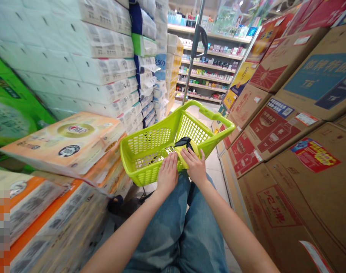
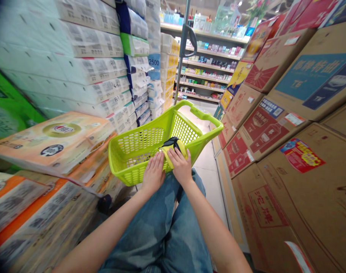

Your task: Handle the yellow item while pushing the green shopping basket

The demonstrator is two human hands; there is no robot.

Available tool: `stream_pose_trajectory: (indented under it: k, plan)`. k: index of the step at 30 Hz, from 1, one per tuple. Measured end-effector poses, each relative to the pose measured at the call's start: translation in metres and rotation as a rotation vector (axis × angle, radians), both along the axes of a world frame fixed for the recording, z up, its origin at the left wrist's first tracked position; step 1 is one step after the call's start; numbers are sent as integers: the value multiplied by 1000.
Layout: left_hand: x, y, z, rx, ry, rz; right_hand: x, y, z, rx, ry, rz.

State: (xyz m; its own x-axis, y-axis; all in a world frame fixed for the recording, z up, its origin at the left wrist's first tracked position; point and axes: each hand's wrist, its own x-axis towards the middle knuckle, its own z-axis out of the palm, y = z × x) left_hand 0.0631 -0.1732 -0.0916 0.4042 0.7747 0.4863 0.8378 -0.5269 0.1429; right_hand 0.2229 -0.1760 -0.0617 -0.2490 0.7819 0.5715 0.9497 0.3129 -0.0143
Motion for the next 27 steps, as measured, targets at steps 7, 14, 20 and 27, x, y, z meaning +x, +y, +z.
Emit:
stream_pose_trajectory:
  k: [7,14,20,27]
  plan:
    - [1,1,1,5,2,-4,108,29,38,112,9,-216]
    - [3,0,0,2,-13,5,41,26,10,93,151,-287]
    - [2,-1,1,2,-18,14,-19,-2,-7,-28,58,-45]
    - [0,-2,4,-2,-4,-1,86,14,32,34,-32,-110]
